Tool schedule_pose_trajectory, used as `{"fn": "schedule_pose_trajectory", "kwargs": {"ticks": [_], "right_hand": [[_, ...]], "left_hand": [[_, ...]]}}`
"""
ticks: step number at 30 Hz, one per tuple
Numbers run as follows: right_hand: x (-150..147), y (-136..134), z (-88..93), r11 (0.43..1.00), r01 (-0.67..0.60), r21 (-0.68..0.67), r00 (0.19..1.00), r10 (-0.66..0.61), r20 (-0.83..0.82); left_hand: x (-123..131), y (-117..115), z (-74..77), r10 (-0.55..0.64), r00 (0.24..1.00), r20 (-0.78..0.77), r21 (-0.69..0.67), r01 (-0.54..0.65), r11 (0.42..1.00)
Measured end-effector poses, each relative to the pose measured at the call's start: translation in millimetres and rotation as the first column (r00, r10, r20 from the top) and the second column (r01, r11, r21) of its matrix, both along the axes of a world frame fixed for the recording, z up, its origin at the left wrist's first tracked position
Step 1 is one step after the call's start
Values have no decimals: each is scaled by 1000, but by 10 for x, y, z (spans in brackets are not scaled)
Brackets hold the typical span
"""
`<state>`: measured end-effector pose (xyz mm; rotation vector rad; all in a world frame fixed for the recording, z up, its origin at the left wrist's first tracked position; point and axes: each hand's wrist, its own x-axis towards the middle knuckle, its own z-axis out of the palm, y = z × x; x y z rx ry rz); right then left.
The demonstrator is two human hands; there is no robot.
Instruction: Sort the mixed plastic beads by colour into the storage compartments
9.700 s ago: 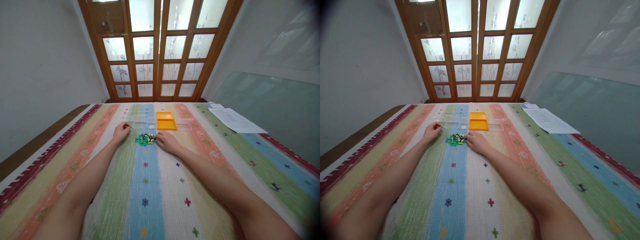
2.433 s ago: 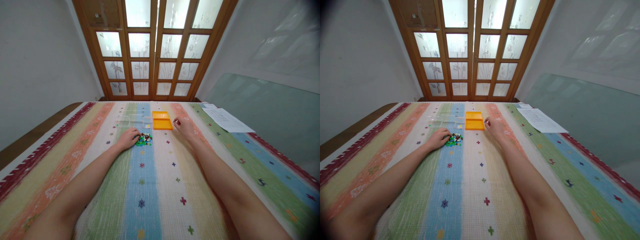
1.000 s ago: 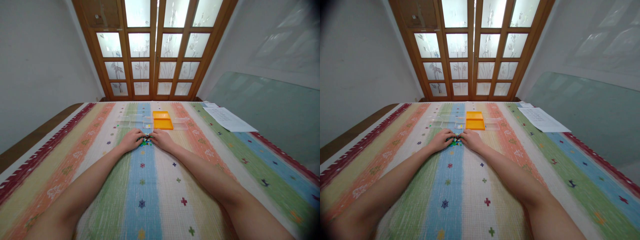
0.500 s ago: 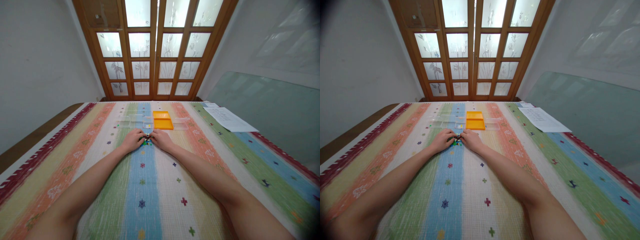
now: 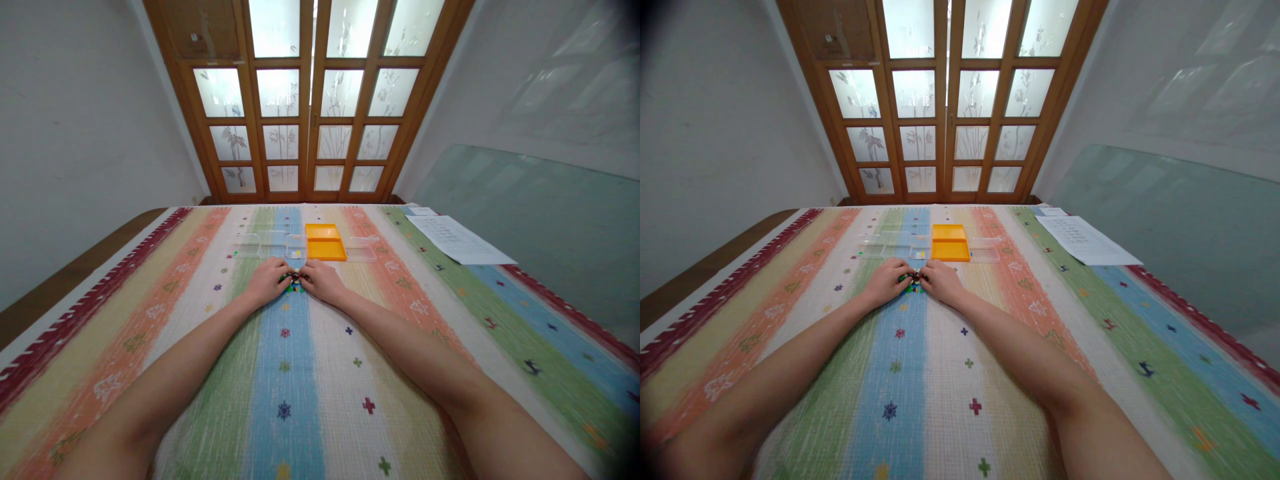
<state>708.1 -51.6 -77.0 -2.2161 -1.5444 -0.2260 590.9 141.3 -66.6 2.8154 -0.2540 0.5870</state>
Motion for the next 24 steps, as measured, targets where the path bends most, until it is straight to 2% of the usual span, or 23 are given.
{"fn": "schedule_pose_trajectory", "kwargs": {"ticks": [10,17,24], "right_hand": [[4,12,4,1000,-8,-17,1000,8,3],[13,9,-17,998,-6,70,1000,8,-29],[19,4,-16,984,-51,171,998,54,-11]], "left_hand": [[5,-8,-17,-13,1000,-6,-19,13,1000],[7,-1,-14,-11,1000,-2,-50,11,999],[17,37,100,-27,1000,7,-129,28,991]]}}
